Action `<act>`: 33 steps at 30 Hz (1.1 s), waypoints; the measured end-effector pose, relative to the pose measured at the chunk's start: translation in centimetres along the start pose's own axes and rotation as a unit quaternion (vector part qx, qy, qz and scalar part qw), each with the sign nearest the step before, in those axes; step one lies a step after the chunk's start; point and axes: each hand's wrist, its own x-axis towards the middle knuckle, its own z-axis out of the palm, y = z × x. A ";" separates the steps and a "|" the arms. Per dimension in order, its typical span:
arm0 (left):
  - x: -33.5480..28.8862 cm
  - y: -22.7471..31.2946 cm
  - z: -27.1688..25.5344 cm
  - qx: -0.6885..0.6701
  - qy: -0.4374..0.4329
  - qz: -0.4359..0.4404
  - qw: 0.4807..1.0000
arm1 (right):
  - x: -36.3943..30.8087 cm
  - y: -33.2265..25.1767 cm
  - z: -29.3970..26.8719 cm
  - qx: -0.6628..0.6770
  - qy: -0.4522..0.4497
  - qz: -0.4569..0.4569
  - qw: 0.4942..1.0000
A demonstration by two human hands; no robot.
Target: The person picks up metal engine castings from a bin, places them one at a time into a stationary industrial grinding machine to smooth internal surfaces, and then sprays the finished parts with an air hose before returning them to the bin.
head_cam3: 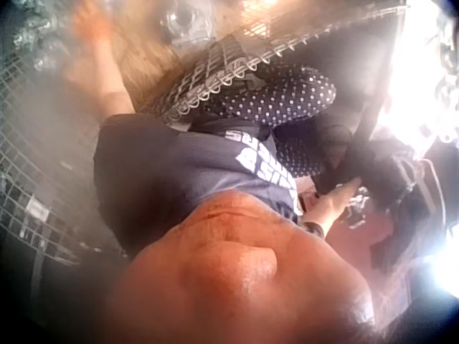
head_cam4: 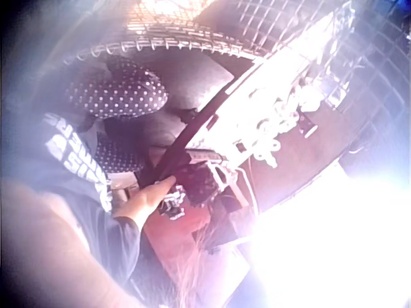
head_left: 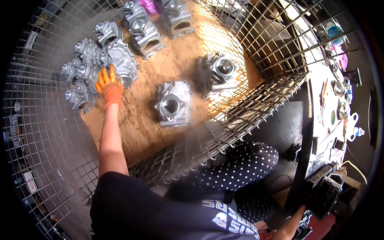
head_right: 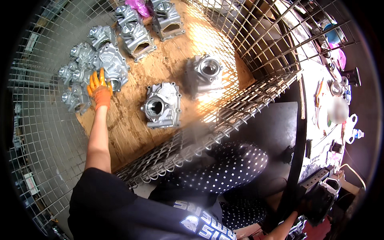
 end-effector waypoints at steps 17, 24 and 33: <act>2.1 -10.1 0.2 -0.525 -0.501 -0.183 0.664 | 1.8 -0.8 3.1 0.100 0.101 -0.006 0.990; -3.3 -5.1 -4.4 -0.297 -0.506 0.119 0.801 | 1.0 1.3 5.1 -0.049 0.249 -0.026 0.967; 3.7 15.9 -29.8 -0.579 -0.280 0.364 0.674 | -2.6 -6.4 -5.2 0.148 0.237 0.080 0.957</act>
